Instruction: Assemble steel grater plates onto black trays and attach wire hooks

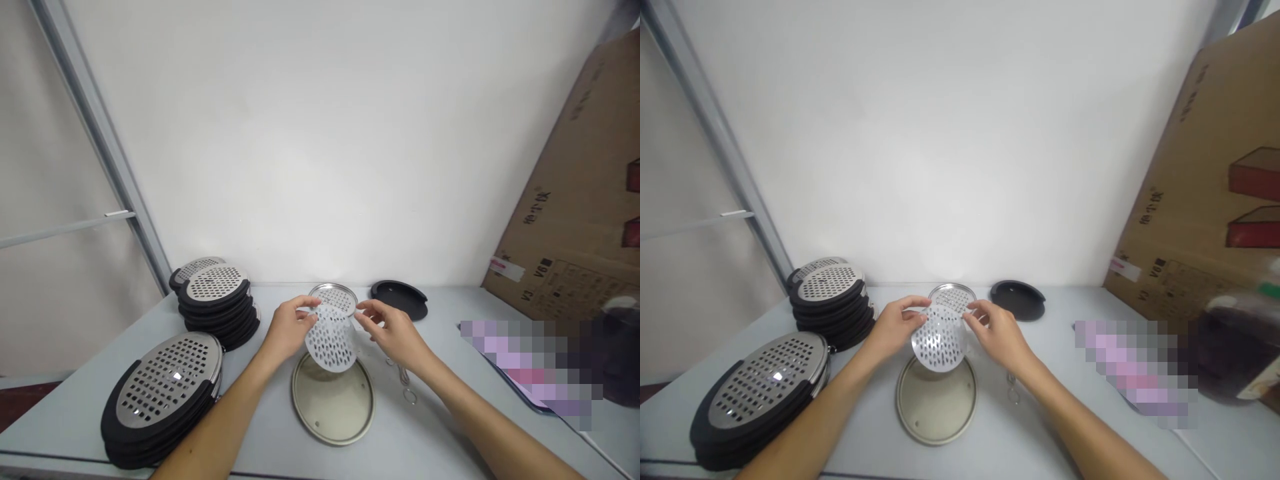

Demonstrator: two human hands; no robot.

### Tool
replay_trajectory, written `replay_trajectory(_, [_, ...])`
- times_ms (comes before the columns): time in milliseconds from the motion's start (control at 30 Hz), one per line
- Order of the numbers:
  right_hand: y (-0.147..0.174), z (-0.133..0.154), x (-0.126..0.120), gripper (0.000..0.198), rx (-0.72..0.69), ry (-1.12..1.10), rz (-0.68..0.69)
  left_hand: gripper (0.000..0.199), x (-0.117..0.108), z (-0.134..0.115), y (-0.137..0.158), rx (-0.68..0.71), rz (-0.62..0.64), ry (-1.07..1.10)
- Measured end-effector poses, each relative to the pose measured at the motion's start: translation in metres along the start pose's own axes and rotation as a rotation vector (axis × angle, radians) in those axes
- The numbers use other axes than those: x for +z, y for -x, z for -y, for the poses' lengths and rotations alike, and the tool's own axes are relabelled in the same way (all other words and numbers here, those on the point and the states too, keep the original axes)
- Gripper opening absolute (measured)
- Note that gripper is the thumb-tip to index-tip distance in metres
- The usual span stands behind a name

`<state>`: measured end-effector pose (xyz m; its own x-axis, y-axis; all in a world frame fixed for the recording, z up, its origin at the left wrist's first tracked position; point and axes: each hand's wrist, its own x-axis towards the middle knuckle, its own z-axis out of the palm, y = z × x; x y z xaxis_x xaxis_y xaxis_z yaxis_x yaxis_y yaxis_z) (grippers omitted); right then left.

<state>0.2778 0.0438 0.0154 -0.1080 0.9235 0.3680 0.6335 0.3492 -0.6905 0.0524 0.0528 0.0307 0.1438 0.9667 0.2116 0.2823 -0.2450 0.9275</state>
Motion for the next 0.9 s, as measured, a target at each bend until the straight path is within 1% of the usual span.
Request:
replay_trajectory(100, [0.003, 0.002, 0.006, 0.037, -0.037, -0.135, 0.050, 0.028, 0.005, -0.002, 0.005, 0.013, 0.059, 0.000])
replay_trajectory(167, [0.004, 0.003, 0.009, 0.039, -0.011, -0.220, 0.088, 0.029, 0.008, -0.001, 0.006, 0.027, 0.076, 0.025])
replay_trajectory(233, [0.003, 0.003, 0.009, 0.039, 0.065, -0.320, 0.128, 0.029, 0.012, 0.001, 0.006, 0.042, 0.077, 0.067])
replay_trajectory(333, [-0.001, -0.001, 0.007, 0.041, 0.224, -0.515, 0.167, 0.031, 0.016, 0.007, 0.005, 0.042, 0.089, 0.130])
replay_trajectory(433, [-0.004, -0.006, 0.005, 0.041, 0.339, -0.657, 0.215, 0.031, 0.015, 0.013, 0.002, 0.020, 0.102, 0.133])
replay_trajectory(567, [-0.003, -0.008, 0.003, 0.030, 0.413, -0.631, 0.379, 0.029, 0.006, 0.023, 0.001, -0.010, 0.106, -0.009])
replay_trajectory(700, [0.001, -0.004, 0.002, 0.019, 0.427, -0.537, 0.529, 0.028, -0.001, 0.035, 0.003, 0.002, 0.172, -0.218])
replay_trajectory(800, [0.002, -0.003, 0.002, 0.018, 0.407, -0.469, 0.586, 0.031, -0.002, 0.042, 0.006, 0.020, 0.232, -0.378])
replay_trajectory(900, [0.004, -0.004, 0.003, 0.021, 0.361, -0.368, 0.578, 0.030, -0.001, 0.044, 0.009, 0.035, 0.295, -0.471])
